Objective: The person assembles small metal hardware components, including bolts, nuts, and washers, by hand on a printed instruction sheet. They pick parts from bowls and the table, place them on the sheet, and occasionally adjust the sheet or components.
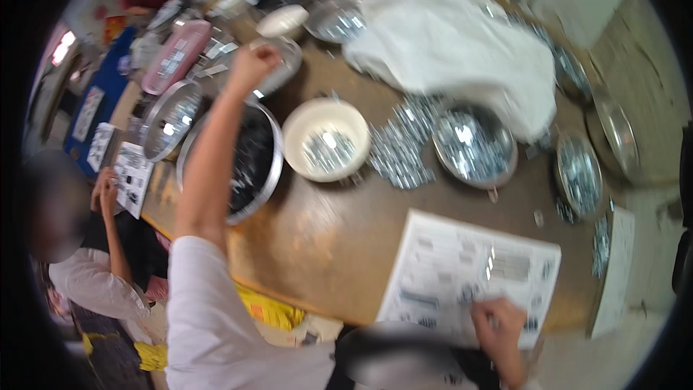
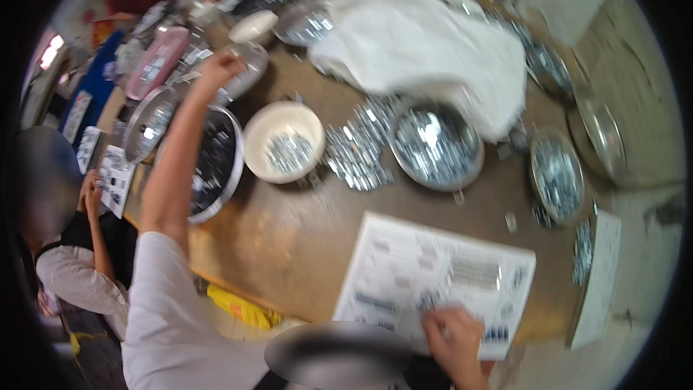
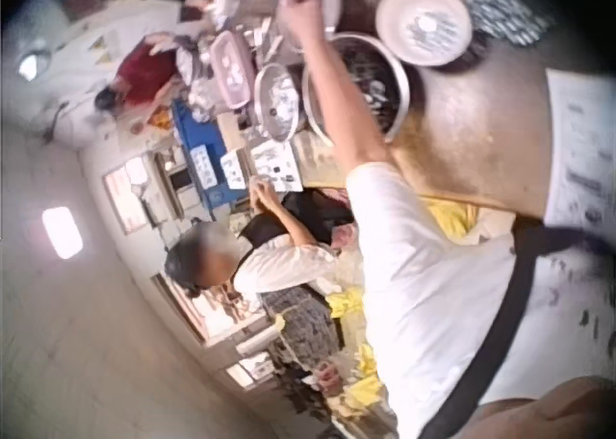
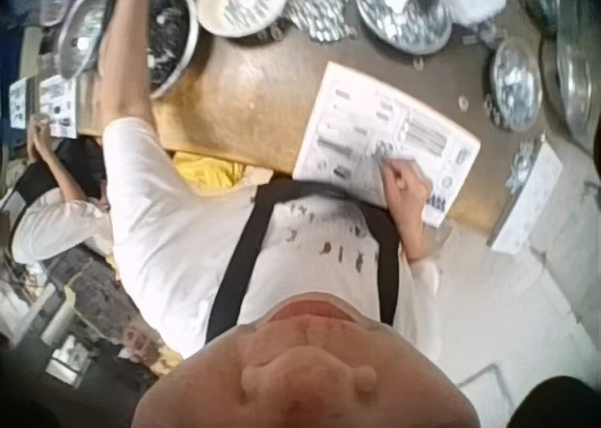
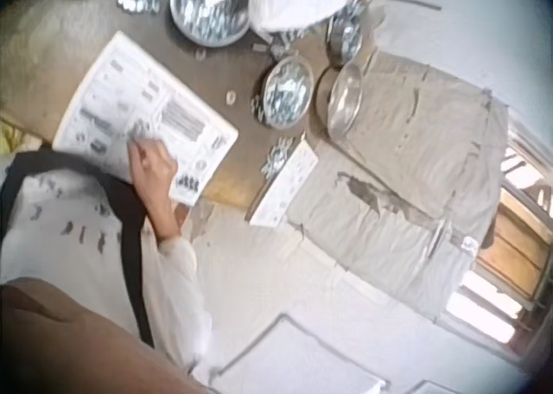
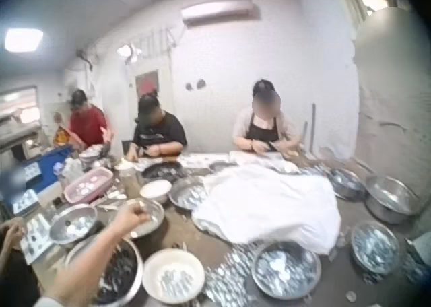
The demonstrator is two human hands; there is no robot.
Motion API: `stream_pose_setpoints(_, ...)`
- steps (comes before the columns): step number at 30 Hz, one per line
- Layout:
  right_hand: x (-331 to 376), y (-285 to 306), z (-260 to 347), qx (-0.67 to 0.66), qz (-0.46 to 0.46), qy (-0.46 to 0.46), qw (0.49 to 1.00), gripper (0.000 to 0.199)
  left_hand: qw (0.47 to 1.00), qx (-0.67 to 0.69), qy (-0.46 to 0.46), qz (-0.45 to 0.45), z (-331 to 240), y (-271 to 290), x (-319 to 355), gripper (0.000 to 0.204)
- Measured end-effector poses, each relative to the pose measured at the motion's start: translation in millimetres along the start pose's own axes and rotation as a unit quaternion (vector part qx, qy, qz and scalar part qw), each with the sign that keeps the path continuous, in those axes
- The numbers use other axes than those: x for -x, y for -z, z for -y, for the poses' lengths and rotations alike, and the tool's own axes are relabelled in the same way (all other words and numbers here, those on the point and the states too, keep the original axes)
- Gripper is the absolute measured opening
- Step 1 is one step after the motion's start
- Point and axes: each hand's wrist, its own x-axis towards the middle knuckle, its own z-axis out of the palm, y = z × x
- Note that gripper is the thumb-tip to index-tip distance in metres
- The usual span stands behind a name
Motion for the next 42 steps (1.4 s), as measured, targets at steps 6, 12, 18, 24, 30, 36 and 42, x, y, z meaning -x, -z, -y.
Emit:
stream_pose_setpoints(6, -25, -35, 57, -0.236, -0.032, -0.135, 0.962, 0.018, 0.95, 0.191, -0.032, 0.245, -212, -48, 190, 0.012)
stream_pose_setpoints(12, 4, -65, 95, -0.436, 0.062, -0.188, 0.878, 0.026, 0.869, 0.333, 0.076, 0.357, -234, -61, 358, 0.014)
stream_pose_setpoints(18, 37, -84, 91, -0.118, 0.011, -0.02, 0.993, 0.012, 0.958, 0.15, -0.104, 0.219, -203, -48, 398, 0.018)
stream_pose_setpoints(24, 49, -119, 76, 0.09, -0.066, 0.179, 0.977, 0.024, 0.95, -0.056, -0.209, 0.224, -198, -33, 411, 0.032)
stream_pose_setpoints(30, 58, -114, 90, 0.068, -0.028, 0.121, 0.99, 0.031, 0.946, -0.08, -0.197, 0.246, -190, -37, 422, 0.036)
stream_pose_setpoints(36, 53, -124, 92, 0.092, -0.014, 0.116, 0.989, 0.026, 0.947, -0.086, -0.195, 0.241, -181, -35, 423, 0.03)
stream_pose_setpoints(42, 49, -137, 94, 0.091, -0.016, 0.133, 0.987, 0.025, 0.946, -0.086, -0.198, 0.239, -174, -31, 423, 0.027)
